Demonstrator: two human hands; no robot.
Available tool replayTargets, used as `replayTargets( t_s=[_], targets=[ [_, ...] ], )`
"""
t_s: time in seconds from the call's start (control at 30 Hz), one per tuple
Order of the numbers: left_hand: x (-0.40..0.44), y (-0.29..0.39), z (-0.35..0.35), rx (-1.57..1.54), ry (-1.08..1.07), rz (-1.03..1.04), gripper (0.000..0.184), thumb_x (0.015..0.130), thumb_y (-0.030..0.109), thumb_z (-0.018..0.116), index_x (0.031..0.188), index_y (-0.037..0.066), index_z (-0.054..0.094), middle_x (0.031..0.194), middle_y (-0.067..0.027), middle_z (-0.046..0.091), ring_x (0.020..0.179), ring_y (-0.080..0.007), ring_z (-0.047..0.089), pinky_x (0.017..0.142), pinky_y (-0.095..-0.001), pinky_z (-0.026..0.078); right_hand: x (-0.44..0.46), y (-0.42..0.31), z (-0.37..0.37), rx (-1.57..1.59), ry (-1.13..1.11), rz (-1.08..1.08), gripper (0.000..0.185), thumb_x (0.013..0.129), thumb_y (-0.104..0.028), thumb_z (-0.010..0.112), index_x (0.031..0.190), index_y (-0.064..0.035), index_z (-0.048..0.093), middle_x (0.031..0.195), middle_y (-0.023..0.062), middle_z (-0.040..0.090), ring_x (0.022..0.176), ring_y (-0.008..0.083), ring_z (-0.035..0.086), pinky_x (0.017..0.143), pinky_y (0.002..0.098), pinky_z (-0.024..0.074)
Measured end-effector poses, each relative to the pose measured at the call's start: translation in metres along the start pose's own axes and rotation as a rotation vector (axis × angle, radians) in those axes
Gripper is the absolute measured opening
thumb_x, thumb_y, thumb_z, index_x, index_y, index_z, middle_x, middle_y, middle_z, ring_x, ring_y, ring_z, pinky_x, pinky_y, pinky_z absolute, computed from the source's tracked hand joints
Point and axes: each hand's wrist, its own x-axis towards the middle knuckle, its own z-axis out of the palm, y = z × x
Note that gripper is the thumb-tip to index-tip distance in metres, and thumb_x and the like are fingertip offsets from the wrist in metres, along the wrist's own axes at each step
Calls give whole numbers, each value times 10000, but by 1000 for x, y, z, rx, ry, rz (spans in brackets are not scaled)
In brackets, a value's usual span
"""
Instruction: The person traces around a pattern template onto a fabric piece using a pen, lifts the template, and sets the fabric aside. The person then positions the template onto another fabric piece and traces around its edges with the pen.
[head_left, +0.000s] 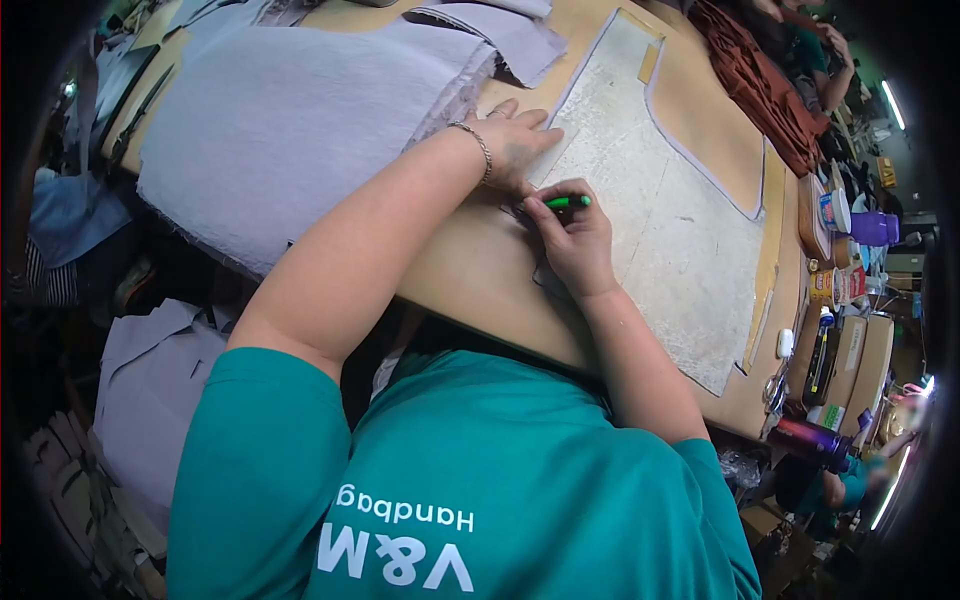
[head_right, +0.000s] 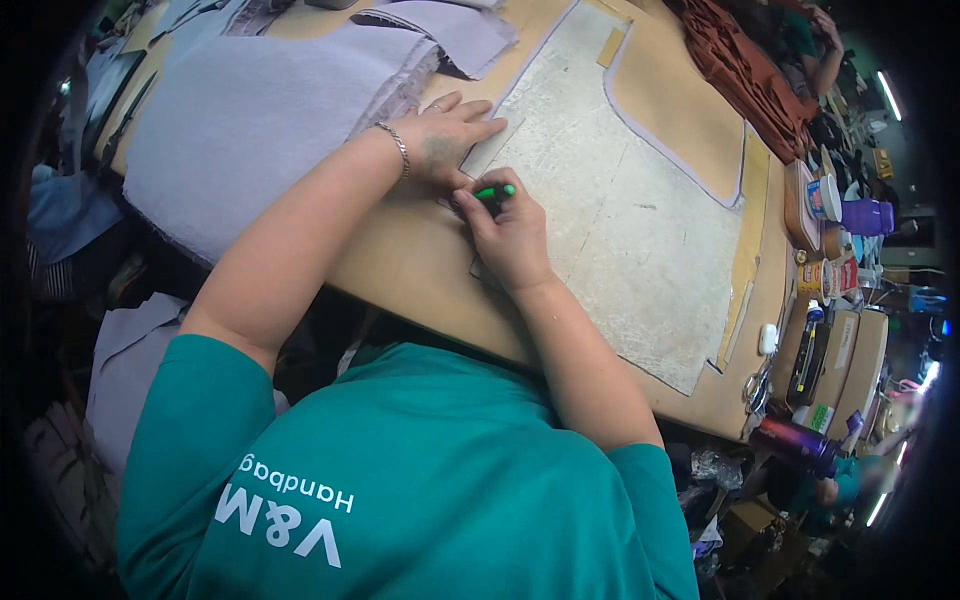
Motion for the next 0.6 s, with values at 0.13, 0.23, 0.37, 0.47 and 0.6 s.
replayTargets(
  t_s=[0.13,0.23,0.37,0.47,0.6],
  targets=[
    [-10,8,-13,-6,-56,-13,872,616,369,709,1334,186,248,1402,-76,175,1284,-355,138,978,-546,247,-22,5,-36,-11,86,9,96,794,-54,591,815,-13,507,733,53,542,680,86,523,615,213,440],
    [-8,6,-7,-22,-31,1,893,602,379,714,1335,174,247,1398,-91,179,1277,-367,146,975,-553,244,-18,-3,-24,0,56,68,111,783,-63,608,798,-17,508,693,49,556,640,87,519,584,227,439],
    [5,-3,2,17,-19,39,895,606,384,704,1334,148,241,1387,-119,199,1260,-408,153,996,-511,238,0,-1,-1,-57,21,-35,131,754,-81,630,799,-36,516,645,79,552,576,126,513,560,262,433],
    [1,1,-3,27,-39,24,916,592,401,714,1335,162,236,1392,-112,188,1268,-396,140,998,-501,235,-11,0,-29,-173,50,5,132,751,-82,631,793,-35,515,646,74,551,586,113,513,553,257,427],
    [1,1,-3,1,-48,-11,949,573,437,731,1340,204,224,1412,-72,144,1294,-348,100,969,-577,235,-25,10,-52,78,101,86,123,778,-96,615,793,-43,504,679,20,551,632,72,511,568,211,415]
  ],
)
